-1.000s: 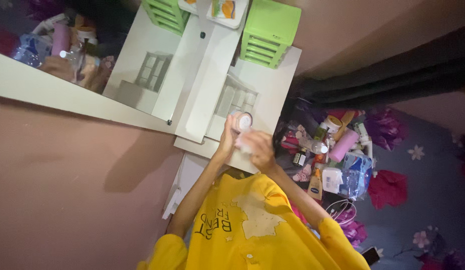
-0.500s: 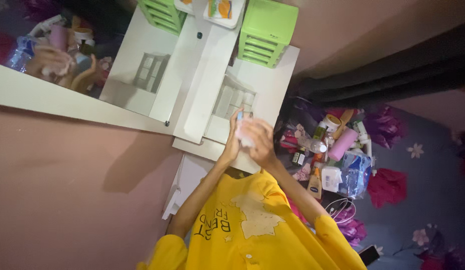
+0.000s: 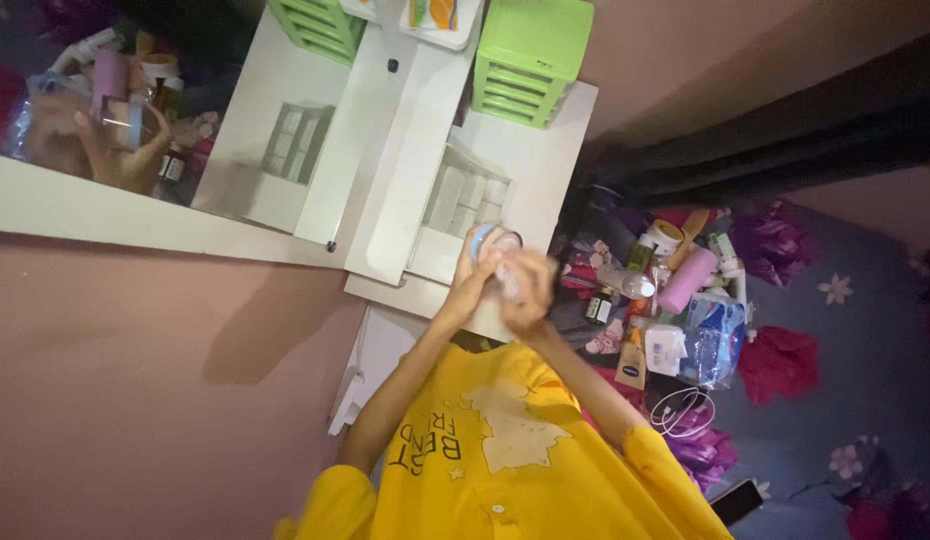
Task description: The person wipes a white shelf and mirror with a pink cloth, then wipes several small containers and bottles one by one before placing them on the bed. The person also wipes a small white box on the shelf.
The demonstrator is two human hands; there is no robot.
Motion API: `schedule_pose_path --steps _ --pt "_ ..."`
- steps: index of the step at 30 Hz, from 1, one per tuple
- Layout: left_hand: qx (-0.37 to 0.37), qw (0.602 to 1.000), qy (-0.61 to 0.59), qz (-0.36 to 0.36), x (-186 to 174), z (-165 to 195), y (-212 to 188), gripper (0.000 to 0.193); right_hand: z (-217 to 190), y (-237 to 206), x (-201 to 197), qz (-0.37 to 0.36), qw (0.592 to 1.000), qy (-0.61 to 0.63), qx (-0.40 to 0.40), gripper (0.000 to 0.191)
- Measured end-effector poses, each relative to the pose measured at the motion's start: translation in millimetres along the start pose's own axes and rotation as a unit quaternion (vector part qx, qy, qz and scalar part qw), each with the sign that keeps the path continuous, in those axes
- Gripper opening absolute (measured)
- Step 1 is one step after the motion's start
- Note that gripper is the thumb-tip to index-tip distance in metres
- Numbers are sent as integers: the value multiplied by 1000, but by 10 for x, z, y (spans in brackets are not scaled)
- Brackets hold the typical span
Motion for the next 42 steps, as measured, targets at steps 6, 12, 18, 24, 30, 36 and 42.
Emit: schedule_pose_path --steps 6,12,18,24,30,36,42 --pt "-44 991 -103 72 -147 159 109 40 -47 -240 42 -64 996 46 50 30" --pt "-104 988 -92 65 -214 133 68 58 136 175 -70 36 992 48 115 30" --pt "-126 972 -178 89 -142 -138 30 50 -216 294 108 -27 999 25 28 42" --pt "-137 966 -179 128 -278 13 74 53 -214 102 33 -72 996 50 -20 45" --pt "-141 977 -122 104 -213 -88 74 49 -60 308 36 -19 997 72 5 34" --pt "-152 965 -197 81 -99 -67 112 52 -311 245 26 -41 989 132 -60 28" --pt "-66 994 -61 55 -87 315 58 38 28 428 -58 5 985 98 143 31"
Point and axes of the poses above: each hand's wrist, its own y-axis towards the middle knuckle, its own x-axis out of the palm, z = x × y, the point moved 4 cm from there along y, towards the middle knuckle, and after that the axes turned 10 degrees about z, right-handed, at the moved point
